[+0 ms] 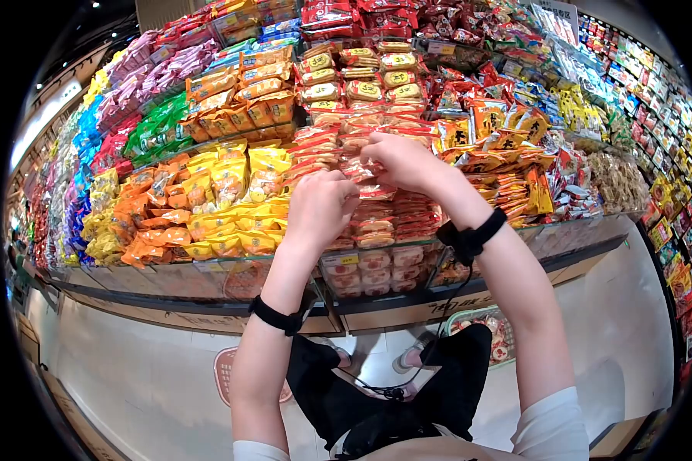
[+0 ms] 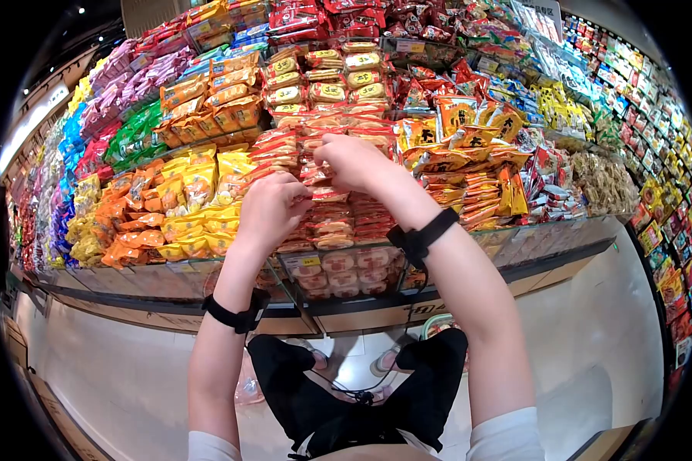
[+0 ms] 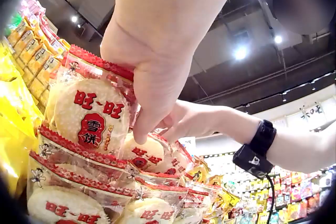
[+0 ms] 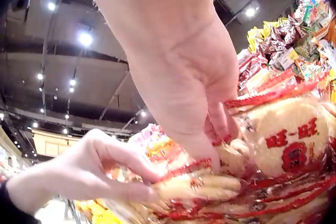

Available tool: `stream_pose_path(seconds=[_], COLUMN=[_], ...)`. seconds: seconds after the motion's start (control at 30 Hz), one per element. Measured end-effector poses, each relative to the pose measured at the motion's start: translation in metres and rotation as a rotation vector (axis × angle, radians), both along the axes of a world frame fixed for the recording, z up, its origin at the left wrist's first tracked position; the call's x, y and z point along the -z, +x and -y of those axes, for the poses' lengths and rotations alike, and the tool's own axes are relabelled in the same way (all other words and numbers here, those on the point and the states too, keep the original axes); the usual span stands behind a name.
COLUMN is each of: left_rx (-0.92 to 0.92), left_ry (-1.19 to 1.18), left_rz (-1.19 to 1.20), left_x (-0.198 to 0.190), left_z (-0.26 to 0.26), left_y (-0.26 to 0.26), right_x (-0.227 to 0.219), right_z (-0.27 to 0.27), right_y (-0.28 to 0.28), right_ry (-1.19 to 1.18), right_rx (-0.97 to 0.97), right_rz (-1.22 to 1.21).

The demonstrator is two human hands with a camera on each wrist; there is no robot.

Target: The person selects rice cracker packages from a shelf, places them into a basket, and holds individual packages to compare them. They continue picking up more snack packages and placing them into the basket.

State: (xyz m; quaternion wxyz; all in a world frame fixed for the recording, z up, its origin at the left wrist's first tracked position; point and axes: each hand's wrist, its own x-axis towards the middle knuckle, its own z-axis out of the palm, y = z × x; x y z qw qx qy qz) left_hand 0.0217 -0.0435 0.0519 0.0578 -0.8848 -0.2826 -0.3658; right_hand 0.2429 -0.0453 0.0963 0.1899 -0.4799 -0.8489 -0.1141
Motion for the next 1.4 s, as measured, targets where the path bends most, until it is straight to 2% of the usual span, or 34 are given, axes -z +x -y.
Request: stream_pose_path(seconds=[0.03,0.07,0.17,0.23,0.43,0.5,0.57,0.63,0.83,0.9,0.93,1.03,1.07,1.1,1.17,1.2,1.23,1.3,1.37,1.4], left_rx=[-0.003,-0.005,-0.02,-0.031,-0.05,-0.057,-0.068,-0.086,-0.161,-0.183,-0.181,-0.212,-0.209,-0.206,-0.226,-0.244,-0.243,-0.36,-0.362,-0.367], left_ry=[0.002,0.006,0.004,0.003,0.04,0.058,0.046,0.036,0.13,0.135,0.135,0.138,0.154,0.169,0.175,0.185,0.186,0.281,0.212,0.142], left_rz=[0.003,0.009,0.004,-0.008,0.028,0.074,0.074,0.074,0.23,0.212,0.212,0.22,0.219,0.216,0.214,0.214,0.215,0.278,0.306,0.331], left_x=[0.001,0.002,0.001,0.0,0.004,0.004,0.007,0.008,0.01,0.011,0.012,0.012,0.012,0.012,0.012,0.011,0.01,0.009,0.014,0.017], left_z=[0.0,0.0,0.005,0.006,0.005,0.009,0.008,0.009,0.013,0.012,0.012,0.012,0.012,0.012,0.014,0.015,0.017,0.021,0.018,0.016], left_y=[-0.002,-0.003,-0.004,-0.002,-0.004,-0.002,0.0,0.001,-0.001,-0.002,-0.002,0.0,-0.001,-0.002,-0.004,-0.005,-0.006,-0.008,-0.008,-0.008], right_x=[-0.011,-0.017,-0.023,-0.029,-0.025,-0.01,0.015,0.022,0.002,-0.001,0.002,0.013,0.013,0.008,-0.004,0.003,0.004,0.001,0.0,0.001], right_z=[0.008,0.011,0.019,0.027,0.052,0.049,0.032,0.025,0.002,-0.009,-0.012,-0.015,-0.016,-0.016,-0.019,-0.027,-0.032,-0.036,-0.03,-0.028], right_y=[0.0,0.002,0.008,0.009,0.008,0.004,0.008,0.001,0.012,0.013,0.011,-0.005,-0.008,-0.008,-0.009,0.0,0.004,0.008,0.006,0.005], right_ry=[-0.186,-0.272,-0.296,-0.313,-0.186,0.012,0.105,0.143,0.117,-0.024,-0.025,0.049,-0.02,-0.021,-0.176,-0.099,-0.098,-0.253,-0.276,-0.206], right_rx=[0.064,0.077,0.018,0.06,-0.009,0.053,0.009,0.094,0.044,0.147,0.149,0.371,0.4,0.398,0.343,0.262,0.262,0.141,0.143,0.172], right_rz=[-0.015,-0.033,-0.046,-0.059,-0.13,0.09,0.111,0.094,-0.147,-0.039,-0.04,0.191,0.225,0.226,0.146,0.071,0.072,-0.173,-0.16,-0.08])
